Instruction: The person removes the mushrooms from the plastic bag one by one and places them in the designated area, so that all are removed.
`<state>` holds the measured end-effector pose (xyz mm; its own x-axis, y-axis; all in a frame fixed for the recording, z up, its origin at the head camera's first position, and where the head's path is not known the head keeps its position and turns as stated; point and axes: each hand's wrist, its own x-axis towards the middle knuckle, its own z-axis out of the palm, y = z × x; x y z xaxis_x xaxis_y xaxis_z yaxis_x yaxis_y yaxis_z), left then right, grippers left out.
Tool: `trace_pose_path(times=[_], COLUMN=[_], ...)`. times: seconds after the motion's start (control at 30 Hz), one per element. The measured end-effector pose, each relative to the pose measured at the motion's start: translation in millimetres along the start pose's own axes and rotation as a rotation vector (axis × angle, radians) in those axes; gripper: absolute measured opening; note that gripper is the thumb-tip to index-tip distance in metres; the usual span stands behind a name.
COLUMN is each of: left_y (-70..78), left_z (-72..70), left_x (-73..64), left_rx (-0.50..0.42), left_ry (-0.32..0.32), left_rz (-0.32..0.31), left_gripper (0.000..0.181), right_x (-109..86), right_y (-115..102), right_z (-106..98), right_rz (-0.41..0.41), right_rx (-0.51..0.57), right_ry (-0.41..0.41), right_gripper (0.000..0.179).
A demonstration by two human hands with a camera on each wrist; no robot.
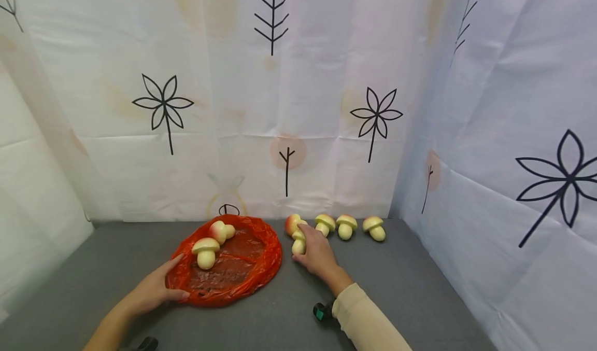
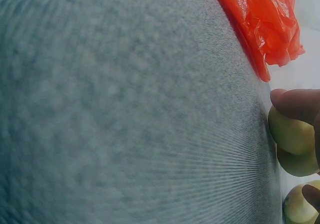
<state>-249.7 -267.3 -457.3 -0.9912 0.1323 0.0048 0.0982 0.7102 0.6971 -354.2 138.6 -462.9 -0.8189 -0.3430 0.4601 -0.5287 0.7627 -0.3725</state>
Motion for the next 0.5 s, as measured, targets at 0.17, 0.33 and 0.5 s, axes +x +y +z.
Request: trace_pose_path(times=[0.17, 0.33, 0.5], left_y=[-1.3, -2.6, -2.3], left_z=[0.4, 0.8, 0.8], left_x=[1.0, 1.5, 0.9], left_rx=[0.0, -0.009, -0.013], left_ry=[0.0, 0.0, 0.001], left_rz=[-0.005, -0.01, -0.006], left_gripper=[0.111, 0.113, 0.112], right_x=[-1.6, -2.5, -2.8], right_y=[-0.8, -1.4, -1.8], right_z=[0.1, -0.6, -1.2], right_rz=[-0.002, -0.008, -0.011], right_rx=[0.001, 0.012, 0.011], right_ry=[-0.005, -0.006, -0.009], right_gripper=[0.087, 0.087, 0.086])
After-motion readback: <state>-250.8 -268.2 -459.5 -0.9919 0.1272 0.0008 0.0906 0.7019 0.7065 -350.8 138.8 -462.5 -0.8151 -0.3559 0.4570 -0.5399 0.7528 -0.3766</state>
